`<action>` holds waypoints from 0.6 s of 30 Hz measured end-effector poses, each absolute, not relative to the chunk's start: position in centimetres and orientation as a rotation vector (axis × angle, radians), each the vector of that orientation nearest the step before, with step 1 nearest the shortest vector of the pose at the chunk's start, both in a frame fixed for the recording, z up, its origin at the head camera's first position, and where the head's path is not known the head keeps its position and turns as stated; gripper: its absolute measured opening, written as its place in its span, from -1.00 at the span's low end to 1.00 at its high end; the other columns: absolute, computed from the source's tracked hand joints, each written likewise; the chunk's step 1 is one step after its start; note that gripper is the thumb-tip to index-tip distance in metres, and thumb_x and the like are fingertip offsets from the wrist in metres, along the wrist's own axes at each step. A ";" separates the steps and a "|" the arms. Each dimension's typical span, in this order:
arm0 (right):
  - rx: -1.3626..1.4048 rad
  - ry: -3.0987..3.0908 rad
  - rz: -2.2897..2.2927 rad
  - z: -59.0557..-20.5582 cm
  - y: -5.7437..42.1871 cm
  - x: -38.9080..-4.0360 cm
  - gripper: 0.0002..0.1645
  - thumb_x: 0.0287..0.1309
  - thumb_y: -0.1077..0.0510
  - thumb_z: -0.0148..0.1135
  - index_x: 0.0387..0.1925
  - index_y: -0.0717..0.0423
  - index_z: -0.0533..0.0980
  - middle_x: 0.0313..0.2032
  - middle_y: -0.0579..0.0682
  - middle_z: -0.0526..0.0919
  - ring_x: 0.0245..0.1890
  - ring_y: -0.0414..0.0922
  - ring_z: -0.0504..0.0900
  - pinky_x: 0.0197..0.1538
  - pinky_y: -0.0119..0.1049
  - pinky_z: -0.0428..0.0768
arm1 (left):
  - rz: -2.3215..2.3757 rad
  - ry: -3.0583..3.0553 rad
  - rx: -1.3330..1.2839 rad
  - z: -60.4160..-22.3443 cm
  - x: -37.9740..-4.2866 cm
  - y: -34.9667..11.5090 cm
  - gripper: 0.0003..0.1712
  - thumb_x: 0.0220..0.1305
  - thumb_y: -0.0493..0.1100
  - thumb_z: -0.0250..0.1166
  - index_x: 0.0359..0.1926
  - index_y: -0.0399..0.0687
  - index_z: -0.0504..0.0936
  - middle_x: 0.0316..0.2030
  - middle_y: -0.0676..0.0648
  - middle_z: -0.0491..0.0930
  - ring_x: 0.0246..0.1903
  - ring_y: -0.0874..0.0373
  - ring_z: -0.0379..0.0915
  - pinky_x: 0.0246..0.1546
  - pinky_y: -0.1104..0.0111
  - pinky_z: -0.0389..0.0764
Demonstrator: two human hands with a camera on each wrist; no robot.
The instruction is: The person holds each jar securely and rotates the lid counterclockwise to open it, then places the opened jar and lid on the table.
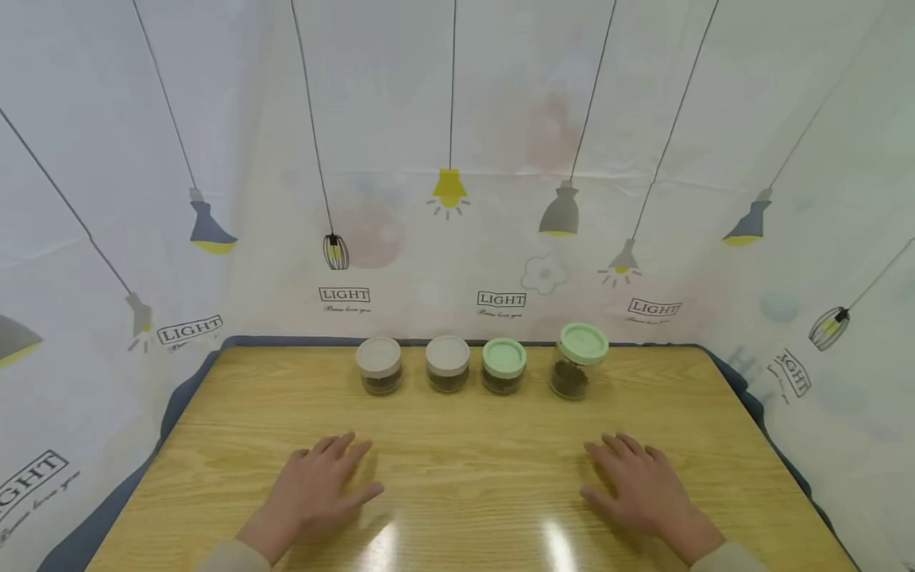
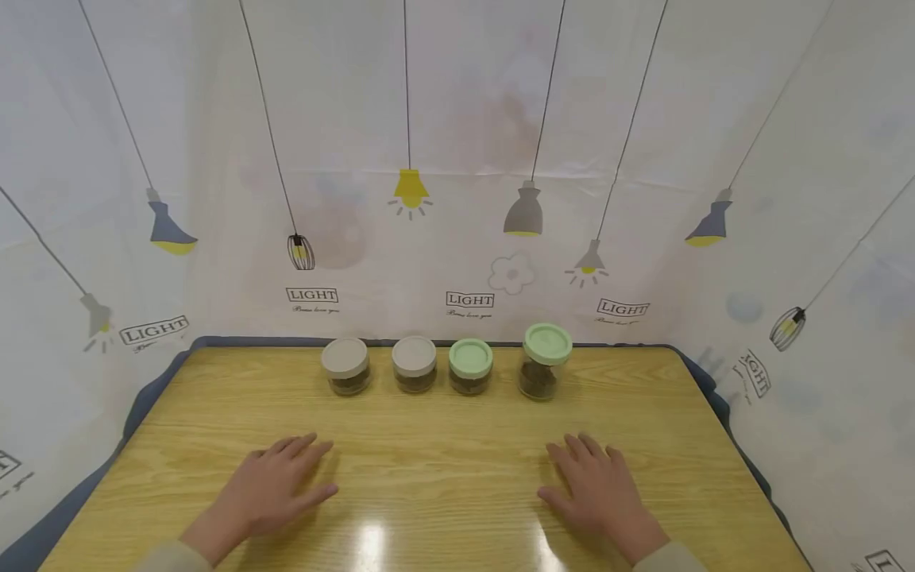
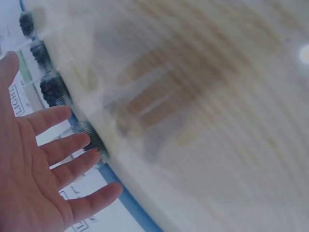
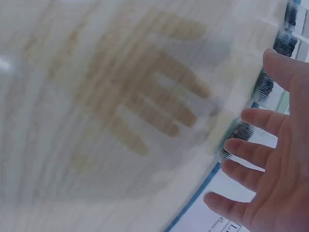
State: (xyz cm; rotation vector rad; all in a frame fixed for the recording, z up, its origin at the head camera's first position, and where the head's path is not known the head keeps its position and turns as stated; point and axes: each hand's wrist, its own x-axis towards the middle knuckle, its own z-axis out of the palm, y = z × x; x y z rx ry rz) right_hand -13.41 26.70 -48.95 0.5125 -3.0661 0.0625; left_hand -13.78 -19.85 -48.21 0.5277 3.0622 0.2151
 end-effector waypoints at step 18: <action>0.512 -3.354 0.242 -45.3 26.5 -14.6 -0.31 0.08 -0.18 0.36 0.15 0.14 0.52 0.01 0.18 0.65 -0.07 0.11 0.65 -0.12 0.08 0.63 | 0.326 2.762 0.719 -44.9 -14.7 -17.7 -0.51 0.18 0.21 0.29 -0.03 -0.02 0.66 -0.09 -0.08 0.69 -0.08 -0.09 0.60 -0.08 -0.02 0.59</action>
